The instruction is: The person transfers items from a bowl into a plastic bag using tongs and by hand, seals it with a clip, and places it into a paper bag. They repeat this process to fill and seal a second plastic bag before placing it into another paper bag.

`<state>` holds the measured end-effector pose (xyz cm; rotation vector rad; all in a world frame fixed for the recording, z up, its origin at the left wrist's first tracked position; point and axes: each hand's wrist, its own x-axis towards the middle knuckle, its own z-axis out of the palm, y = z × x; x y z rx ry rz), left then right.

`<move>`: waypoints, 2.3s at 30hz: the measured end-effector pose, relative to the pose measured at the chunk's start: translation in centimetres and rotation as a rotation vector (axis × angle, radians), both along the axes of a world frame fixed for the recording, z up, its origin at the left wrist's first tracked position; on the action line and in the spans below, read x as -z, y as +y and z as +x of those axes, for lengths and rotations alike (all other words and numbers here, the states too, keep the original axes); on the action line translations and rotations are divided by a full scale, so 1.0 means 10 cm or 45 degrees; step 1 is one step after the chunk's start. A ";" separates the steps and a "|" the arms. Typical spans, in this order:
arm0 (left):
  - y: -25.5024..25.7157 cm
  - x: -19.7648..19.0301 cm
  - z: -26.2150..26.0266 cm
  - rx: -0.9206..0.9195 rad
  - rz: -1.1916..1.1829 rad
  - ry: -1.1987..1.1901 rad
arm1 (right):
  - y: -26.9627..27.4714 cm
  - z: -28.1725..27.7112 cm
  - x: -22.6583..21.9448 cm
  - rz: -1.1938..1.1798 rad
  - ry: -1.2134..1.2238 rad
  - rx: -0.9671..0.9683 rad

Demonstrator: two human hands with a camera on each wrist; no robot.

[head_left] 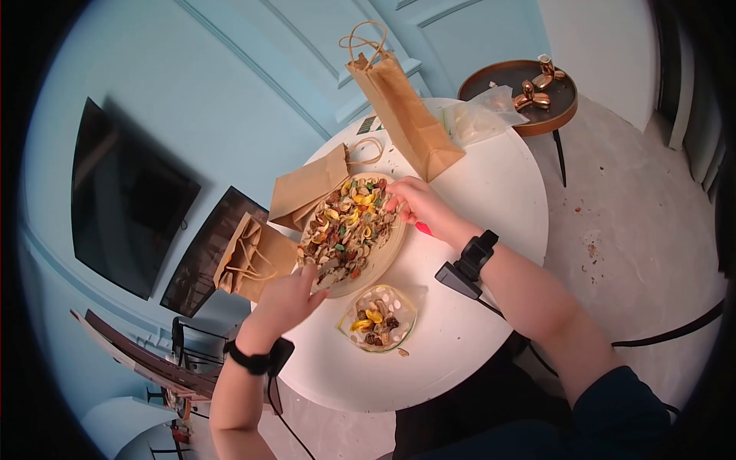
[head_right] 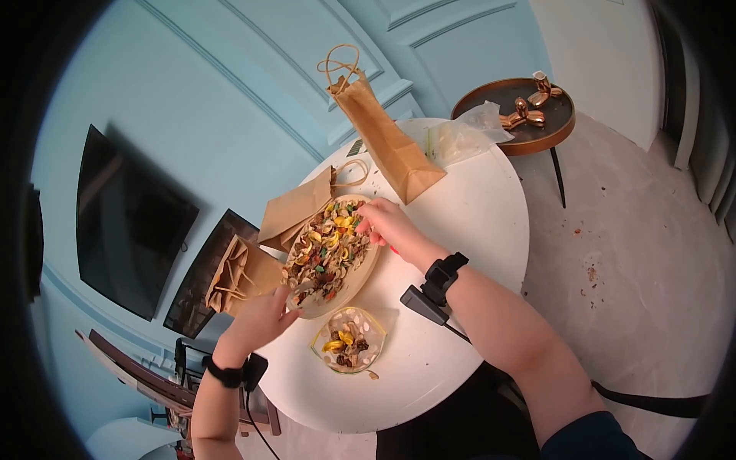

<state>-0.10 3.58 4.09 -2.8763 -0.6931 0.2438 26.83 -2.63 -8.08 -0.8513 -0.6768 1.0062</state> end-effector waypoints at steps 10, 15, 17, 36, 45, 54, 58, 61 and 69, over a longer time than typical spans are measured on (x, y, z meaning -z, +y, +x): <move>0.61 0.35 0.30 -0.175 0.084 0.138 | -0.01 -0.03 -0.04 -0.023 -0.047 0.034; 0.63 0.40 0.31 -0.162 0.045 0.126 | 0.01 -0.04 0.00 -0.001 -0.066 0.016; 0.63 0.40 0.29 -0.163 0.047 0.125 | 0.01 -0.04 0.00 -0.004 -0.063 0.014; -0.49 -0.26 -0.10 -0.046 -0.459 0.062 | 0.01 -0.04 0.00 -0.041 -0.107 0.038; 0.01 -0.14 -0.04 -0.104 -0.146 -0.059 | -0.02 -0.03 -0.02 -0.033 -0.041 0.018; 0.63 0.20 0.38 -0.199 -0.158 0.138 | -0.02 -0.03 -0.02 -0.031 -0.048 0.032; 0.61 0.29 0.42 -0.171 -0.149 0.199 | -0.01 -0.03 -0.01 -0.030 -0.089 0.033; 0.64 0.36 0.43 -0.154 -0.188 0.184 | 0.02 -0.03 0.02 -0.015 -0.099 0.030; 0.63 0.31 0.34 -0.104 -0.112 0.028 | 0.00 -0.03 0.00 -0.029 -0.123 0.037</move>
